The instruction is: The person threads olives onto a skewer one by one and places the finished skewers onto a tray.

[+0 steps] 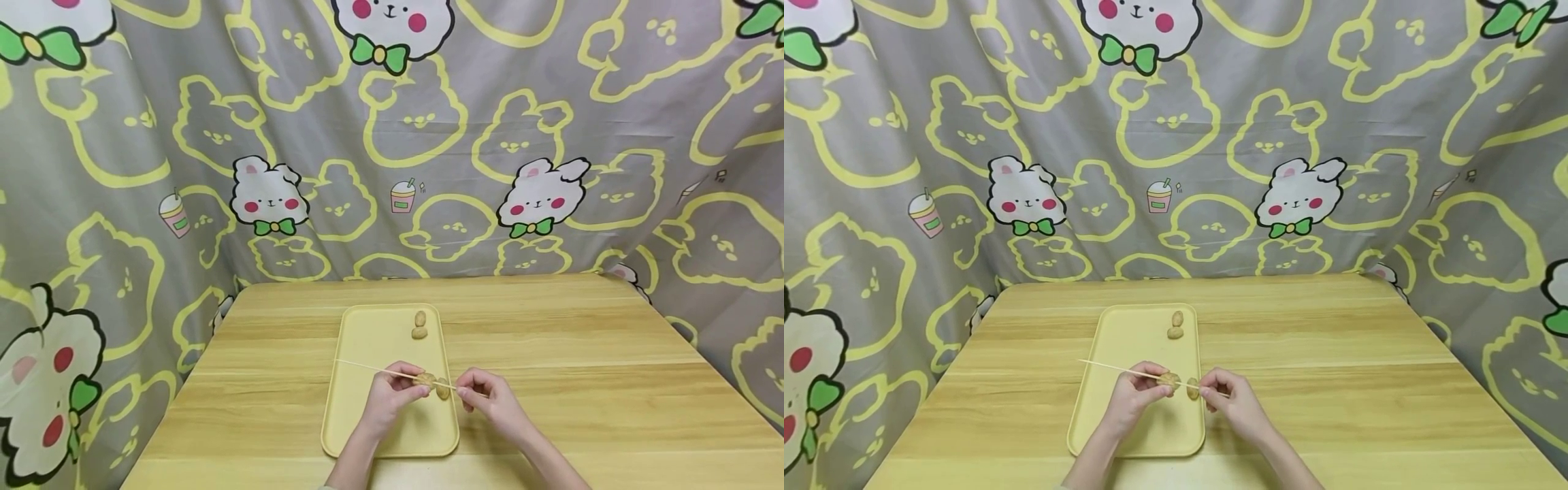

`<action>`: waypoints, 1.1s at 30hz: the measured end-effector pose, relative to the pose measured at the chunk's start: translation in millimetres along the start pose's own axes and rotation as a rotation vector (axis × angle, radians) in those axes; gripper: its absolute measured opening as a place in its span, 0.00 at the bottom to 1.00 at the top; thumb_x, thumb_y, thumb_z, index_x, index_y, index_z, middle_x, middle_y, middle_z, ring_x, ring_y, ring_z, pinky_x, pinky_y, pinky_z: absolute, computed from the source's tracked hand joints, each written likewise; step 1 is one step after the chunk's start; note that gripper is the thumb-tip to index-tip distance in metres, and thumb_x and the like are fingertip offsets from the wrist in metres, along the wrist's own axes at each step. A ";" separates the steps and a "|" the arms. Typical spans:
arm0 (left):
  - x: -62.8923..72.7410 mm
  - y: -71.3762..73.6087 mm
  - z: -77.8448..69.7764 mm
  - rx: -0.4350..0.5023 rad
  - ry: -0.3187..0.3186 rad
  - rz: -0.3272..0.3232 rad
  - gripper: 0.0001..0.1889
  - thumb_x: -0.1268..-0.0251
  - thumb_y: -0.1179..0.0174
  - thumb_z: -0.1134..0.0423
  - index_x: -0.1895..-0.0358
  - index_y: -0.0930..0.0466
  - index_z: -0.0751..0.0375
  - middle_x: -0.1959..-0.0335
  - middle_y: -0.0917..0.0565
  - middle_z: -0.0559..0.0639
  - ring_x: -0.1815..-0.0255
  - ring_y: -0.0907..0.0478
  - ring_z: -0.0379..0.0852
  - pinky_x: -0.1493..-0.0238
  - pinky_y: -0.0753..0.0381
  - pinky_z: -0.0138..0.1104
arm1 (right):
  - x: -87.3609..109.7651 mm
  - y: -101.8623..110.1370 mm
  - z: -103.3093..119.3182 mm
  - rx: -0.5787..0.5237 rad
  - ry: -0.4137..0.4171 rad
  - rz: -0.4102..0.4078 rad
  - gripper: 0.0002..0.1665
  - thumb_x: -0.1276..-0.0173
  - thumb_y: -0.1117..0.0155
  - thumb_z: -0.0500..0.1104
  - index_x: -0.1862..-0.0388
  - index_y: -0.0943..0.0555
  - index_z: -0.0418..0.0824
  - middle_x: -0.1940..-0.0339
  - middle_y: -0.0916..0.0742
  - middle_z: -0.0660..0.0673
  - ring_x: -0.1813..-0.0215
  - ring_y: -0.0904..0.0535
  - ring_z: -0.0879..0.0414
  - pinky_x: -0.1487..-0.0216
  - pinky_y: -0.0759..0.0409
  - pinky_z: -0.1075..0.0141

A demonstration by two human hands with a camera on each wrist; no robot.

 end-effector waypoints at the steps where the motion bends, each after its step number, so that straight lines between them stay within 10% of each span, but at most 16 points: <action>1: 0.0 -0.6 0.1 -0.003 0.003 -0.001 0.18 0.52 0.40 0.82 0.59 0.34 0.91 0.71 0.18 0.43 0.71 0.22 0.36 0.65 0.20 0.26 | -0.1 0.0 -0.7 0.004 -0.010 -0.004 0.05 0.35 0.45 0.30 0.68 0.26 0.26 0.80 0.24 0.41 0.76 0.27 0.63 0.77 0.26 0.66; 19: -0.6 -7.9 3.6 0.020 0.033 0.048 0.22 0.45 0.43 0.81 0.48 0.39 0.89 0.62 0.21 0.49 0.64 0.21 0.38 0.60 0.19 0.30 | 5.5 9.7 -0.2 -0.001 -0.067 -0.052 0.08 0.34 0.45 0.31 0.64 0.26 0.23 0.80 0.23 0.44 0.76 0.27 0.63 0.74 0.25 0.68; 33: -13.0 3.9 14.3 -0.264 0.118 -0.114 0.18 0.44 0.39 0.73 0.52 0.28 0.82 0.62 0.19 0.64 0.62 0.21 0.45 0.61 0.22 0.27 | 15.0 49.6 0.8 0.058 -0.166 -0.252 0.06 0.33 0.44 0.34 0.65 0.23 0.29 0.80 0.23 0.49 0.76 0.27 0.59 0.71 0.25 0.69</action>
Point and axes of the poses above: each hand's wrist, its own x-axis away from the middle knuckle, its own y-axis out of the back of the hand, z = x × y, the point moved 6 cm from there along -x, towards the middle knuckle
